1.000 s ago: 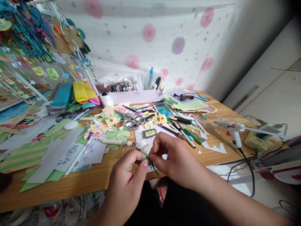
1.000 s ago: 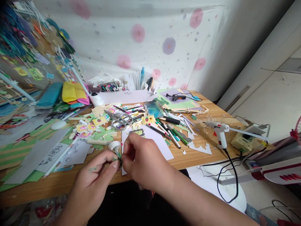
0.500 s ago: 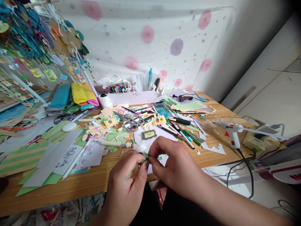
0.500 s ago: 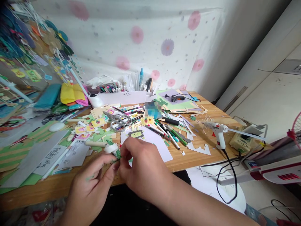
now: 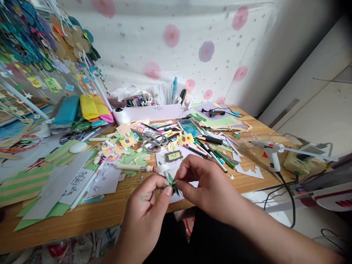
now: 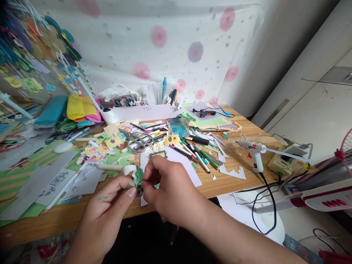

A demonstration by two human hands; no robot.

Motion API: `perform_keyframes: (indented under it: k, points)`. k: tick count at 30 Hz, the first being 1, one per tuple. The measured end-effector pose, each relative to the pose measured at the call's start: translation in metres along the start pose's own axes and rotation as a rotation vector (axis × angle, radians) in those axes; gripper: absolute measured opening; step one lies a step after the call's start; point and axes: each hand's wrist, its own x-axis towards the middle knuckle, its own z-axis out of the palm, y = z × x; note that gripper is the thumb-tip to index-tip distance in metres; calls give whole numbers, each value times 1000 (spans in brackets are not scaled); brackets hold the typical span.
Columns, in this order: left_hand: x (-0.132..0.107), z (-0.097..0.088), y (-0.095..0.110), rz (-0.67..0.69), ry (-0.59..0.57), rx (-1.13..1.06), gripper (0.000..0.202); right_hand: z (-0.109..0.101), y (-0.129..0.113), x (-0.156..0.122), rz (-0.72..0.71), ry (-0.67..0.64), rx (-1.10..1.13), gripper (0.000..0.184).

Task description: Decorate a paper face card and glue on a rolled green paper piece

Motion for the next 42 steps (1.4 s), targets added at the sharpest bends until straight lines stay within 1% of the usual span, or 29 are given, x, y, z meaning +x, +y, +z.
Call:
perform_keyframes:
  k: [2,4,7,9,11,14,17,19,22,24,28,32,35,38,40,42]
  points:
    - [0,1,-3,-76,-18,-117,20,-4,-1,1,-2,-29,6,14]
    - [-1,1,-5,-164,-48,-270,20,-10,-3,0,-54,-73,-13,12]
    - [0,1,-5,-285,-94,-473,19,-21,-5,-3,-255,-174,-112,14]
    - [1,1,-3,-325,-114,-518,16,-28,-6,-5,-378,-256,-194,19]
    - [3,3,-1,-333,-117,-515,14,-34,-5,-5,-433,-316,-253,21]
    - [7,8,2,-328,-136,-501,14,-41,-3,-6,-432,-346,-321,17]
    - [9,13,4,-348,-205,-509,14,-48,-1,-7,-425,-388,-400,17]
    - [9,16,5,-374,-264,-504,13,-53,0,-8,-457,-434,-442,17]
    - [8,19,5,-413,-331,-468,11,-60,2,-10,-497,-499,-475,13]
    - [6,22,3,-430,-352,-450,11,-62,5,-11,-499,-520,-491,10]
    - [4,27,2,-434,-355,-447,12,-61,11,-14,-529,-539,-445,12]
    - [4,28,6,-447,-337,-468,13,-58,13,-17,-529,-493,-393,10]
    - [4,29,11,-497,-343,-507,12,-56,12,-21,-524,-477,-443,9]
    - [1,31,13,-532,-323,-513,12,-54,12,-23,-567,-487,-509,13]
    - [-1,32,12,-517,-309,-495,13,-53,13,-25,-593,-496,-503,15]
    - [-3,30,9,-477,-330,-462,15,-53,15,-26,-590,-493,-458,16]
